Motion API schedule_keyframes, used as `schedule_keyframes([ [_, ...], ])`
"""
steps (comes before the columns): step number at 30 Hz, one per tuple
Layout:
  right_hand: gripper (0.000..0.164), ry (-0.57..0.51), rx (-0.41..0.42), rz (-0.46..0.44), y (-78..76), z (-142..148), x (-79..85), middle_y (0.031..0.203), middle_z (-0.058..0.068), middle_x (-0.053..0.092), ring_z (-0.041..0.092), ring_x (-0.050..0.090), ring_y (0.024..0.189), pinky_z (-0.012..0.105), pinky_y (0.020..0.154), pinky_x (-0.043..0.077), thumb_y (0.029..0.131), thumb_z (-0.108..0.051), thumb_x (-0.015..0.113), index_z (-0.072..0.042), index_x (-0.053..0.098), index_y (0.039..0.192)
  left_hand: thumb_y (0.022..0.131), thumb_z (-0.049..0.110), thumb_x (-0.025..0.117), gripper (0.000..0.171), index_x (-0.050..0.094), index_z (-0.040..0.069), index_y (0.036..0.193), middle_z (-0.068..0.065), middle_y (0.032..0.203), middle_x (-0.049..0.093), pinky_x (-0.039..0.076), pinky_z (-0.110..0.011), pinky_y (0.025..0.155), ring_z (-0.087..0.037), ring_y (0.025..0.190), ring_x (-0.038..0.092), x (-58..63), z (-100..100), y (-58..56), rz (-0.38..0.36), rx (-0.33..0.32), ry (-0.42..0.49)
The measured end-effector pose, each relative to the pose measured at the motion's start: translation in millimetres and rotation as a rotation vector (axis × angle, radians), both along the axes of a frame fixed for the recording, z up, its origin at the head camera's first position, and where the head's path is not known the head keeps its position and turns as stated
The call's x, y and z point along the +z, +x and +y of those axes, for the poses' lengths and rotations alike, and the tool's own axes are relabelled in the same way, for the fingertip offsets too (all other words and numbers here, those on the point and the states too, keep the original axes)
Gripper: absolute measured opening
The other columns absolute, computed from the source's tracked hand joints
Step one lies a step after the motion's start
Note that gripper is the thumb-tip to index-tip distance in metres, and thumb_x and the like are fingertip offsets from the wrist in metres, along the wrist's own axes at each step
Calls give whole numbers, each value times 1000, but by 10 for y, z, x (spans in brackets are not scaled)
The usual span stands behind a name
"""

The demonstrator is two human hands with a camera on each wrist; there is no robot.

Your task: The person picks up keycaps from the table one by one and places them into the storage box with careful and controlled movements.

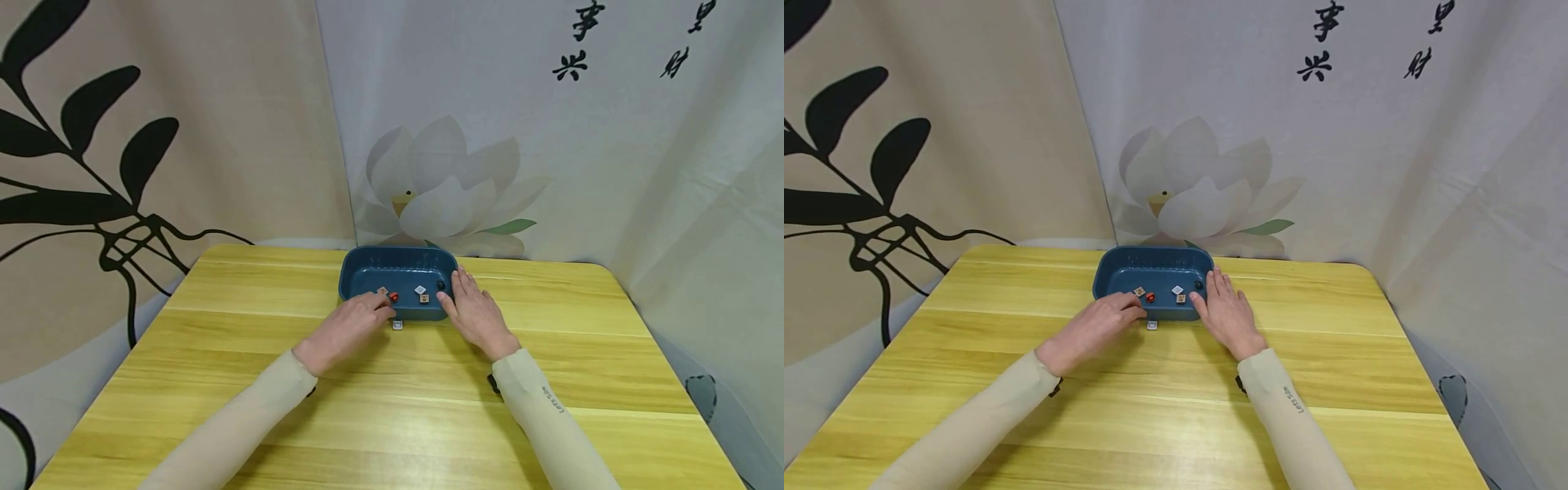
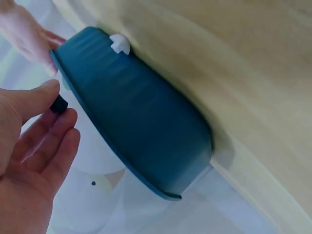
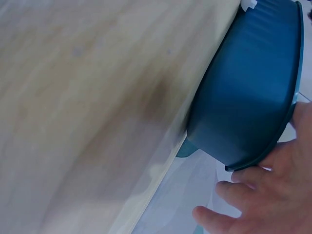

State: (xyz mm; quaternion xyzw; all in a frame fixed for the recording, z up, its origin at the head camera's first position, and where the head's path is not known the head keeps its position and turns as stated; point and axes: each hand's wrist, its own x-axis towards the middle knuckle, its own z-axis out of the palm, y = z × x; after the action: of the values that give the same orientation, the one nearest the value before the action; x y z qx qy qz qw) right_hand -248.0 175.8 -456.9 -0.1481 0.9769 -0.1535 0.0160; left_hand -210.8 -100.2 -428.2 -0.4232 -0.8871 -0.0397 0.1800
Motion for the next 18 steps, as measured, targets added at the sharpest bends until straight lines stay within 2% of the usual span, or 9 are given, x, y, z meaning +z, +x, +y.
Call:
schedule_keyframes([
  [3,77,-2,1,-1,2,0,3,172,16,8,38,16,157,62,121,23,112,-53,28,3,16,163,91,4,79,20,79,5,110,-8,111,70,57,-31,93,-21,102,68,40,4,-36,2,10,20],
  [6,76,-4,1,-1,5,2,7,172,17,8,38,16,157,62,121,23,112,-53,28,3,16,163,90,4,79,22,79,5,112,-6,106,68,57,-27,86,-18,92,63,69,10,-76,-1,18,41],
  [11,77,-1,-1,3,-1,4,-1,172,17,8,38,16,157,62,121,23,112,-53,28,3,16,163,89,6,82,25,79,5,113,-5,106,67,57,-26,87,-17,92,63,99,33,-168,-20,72,107],
  [18,78,-2,0,0,2,-3,1,172,18,9,38,16,157,62,121,23,111,-55,26,3,17,163,93,6,77,19,78,3,112,-8,109,64,57,-30,89,-20,95,62,107,36,-348,-62,155,206],
])
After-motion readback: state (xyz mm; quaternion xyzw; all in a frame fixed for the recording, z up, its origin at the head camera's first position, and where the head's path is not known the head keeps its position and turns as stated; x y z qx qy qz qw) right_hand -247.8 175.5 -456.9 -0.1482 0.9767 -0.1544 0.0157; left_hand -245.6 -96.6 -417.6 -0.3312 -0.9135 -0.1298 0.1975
